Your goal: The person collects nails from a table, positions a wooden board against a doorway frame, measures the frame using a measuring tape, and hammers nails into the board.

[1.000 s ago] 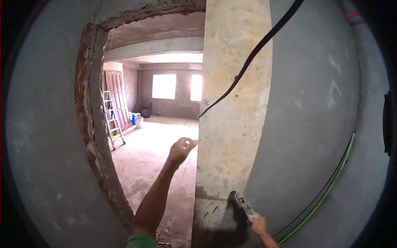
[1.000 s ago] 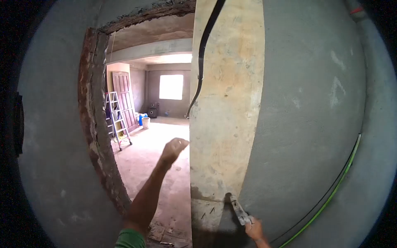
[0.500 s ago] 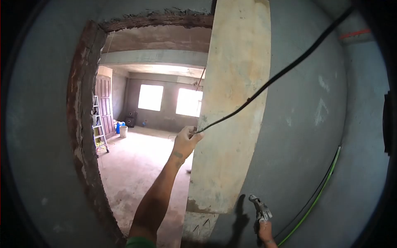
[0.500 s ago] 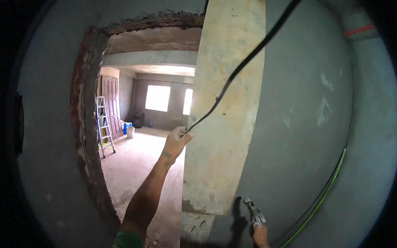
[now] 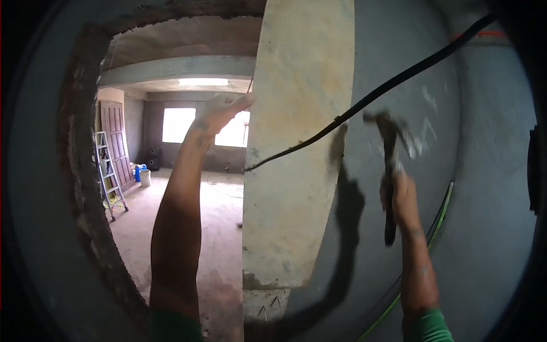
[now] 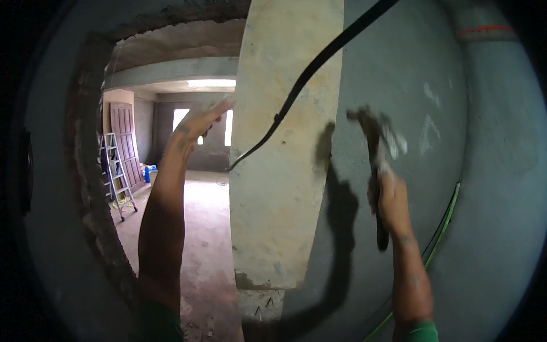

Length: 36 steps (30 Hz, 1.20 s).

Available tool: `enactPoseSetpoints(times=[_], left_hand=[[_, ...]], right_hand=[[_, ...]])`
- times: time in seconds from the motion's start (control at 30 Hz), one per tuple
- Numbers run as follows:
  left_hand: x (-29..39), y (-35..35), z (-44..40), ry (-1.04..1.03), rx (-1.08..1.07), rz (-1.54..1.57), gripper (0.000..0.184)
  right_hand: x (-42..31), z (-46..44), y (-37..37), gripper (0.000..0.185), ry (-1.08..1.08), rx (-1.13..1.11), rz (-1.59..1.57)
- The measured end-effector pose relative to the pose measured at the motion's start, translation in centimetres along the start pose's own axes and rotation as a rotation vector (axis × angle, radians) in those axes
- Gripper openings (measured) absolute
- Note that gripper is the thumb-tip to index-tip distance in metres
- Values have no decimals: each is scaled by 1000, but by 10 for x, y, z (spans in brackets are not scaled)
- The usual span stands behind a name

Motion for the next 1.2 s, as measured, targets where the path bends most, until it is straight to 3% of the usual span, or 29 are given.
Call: enactPoseSetpoints(times=[0.1,0.27,0.37,0.5,0.7,0.8,0.9,0.97,1.13,1.2], left_hand=[[13,-29,-49,28,-74,-57,76],[37,-46,-55,-137,-17,268,59],[37,-54,-46,-53,-77,433,52],[22,-65,-58,-10,-83,499,47],[35,-53,-68,-140,-47,432,45],[37,-46,-64,-154,27,313,48],[36,-42,-65,-157,66,138,63],[29,-34,-71,-8,205,-179,80],[47,-28,-64,-63,218,-234,86],[48,-31,-57,-134,53,-140,92]], right_hand=[[-40,-53,-17,51,13,13,15],[-47,-102,-34,53,7,5,99],[-34,-113,-40,56,-10,3,154],[-22,-114,-45,58,-55,-1,92],[-32,-122,-36,58,-63,-54,138],[-39,-118,-35,58,-48,-50,222],[-38,-115,-39,54,-37,-18,168],[-32,-116,-39,53,-63,-45,115],[-48,-105,-40,53,-33,-21,174],[-33,-114,-30,55,5,19,241]])
Point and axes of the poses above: each hand's wrist, its own z-axis away from the middle knuckle, its own y-axis out of the back of the hand, x = y × z, the point moved 5 cm from there along -z, towards the middle knuckle, and after that the axes turned 7 degrees about -z, right-handed, at the moved point
